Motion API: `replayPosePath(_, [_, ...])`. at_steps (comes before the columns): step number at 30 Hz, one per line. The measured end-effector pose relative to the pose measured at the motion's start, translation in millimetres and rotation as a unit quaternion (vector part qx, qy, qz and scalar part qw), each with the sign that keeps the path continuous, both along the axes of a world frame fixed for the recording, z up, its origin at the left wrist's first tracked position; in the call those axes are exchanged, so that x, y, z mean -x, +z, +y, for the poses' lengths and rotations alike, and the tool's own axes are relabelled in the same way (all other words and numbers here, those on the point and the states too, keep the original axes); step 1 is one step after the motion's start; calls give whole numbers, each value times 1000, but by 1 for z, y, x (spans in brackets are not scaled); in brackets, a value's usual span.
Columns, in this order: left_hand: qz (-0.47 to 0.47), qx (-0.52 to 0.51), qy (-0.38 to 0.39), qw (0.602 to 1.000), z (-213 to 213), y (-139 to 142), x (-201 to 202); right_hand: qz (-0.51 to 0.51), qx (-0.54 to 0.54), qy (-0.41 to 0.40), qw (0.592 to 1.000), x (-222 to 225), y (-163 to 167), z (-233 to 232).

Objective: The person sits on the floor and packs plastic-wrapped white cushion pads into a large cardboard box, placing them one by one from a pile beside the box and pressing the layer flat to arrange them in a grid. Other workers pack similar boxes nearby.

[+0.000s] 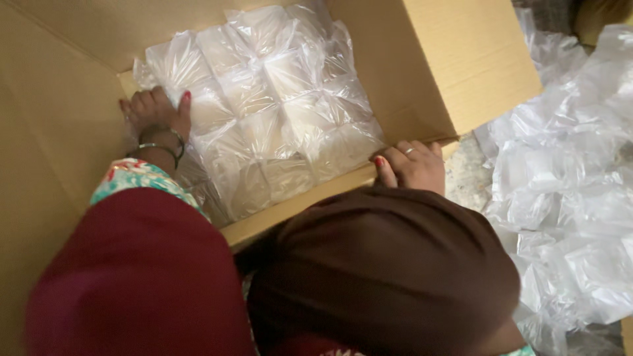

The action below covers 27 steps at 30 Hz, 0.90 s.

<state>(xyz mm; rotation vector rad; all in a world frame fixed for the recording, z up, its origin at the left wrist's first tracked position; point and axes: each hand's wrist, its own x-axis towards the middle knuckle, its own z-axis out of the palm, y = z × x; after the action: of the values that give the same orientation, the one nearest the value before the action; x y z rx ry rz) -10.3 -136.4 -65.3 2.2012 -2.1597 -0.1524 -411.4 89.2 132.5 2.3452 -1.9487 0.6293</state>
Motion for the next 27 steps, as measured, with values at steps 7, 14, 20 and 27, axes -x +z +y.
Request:
replayPosePath(7, [-20, -45, 26, 998, 18, 37, 15, -89, 17, 25, 996, 24, -7, 22])
replayPosePath(14, [33, -99, 62, 993, 29, 46, 27, 42, 89, -347, 933, 205, -83, 165])
replayPosePath(20, [40, -126, 98, 986, 36, 53, 44, 104, -12, -647, 755, 323, -114, 279])
replayPosePath(27, [65, -144, 125, 980, 31, 45, 52, -85, -58, -808, 580, 356, -87, 269])
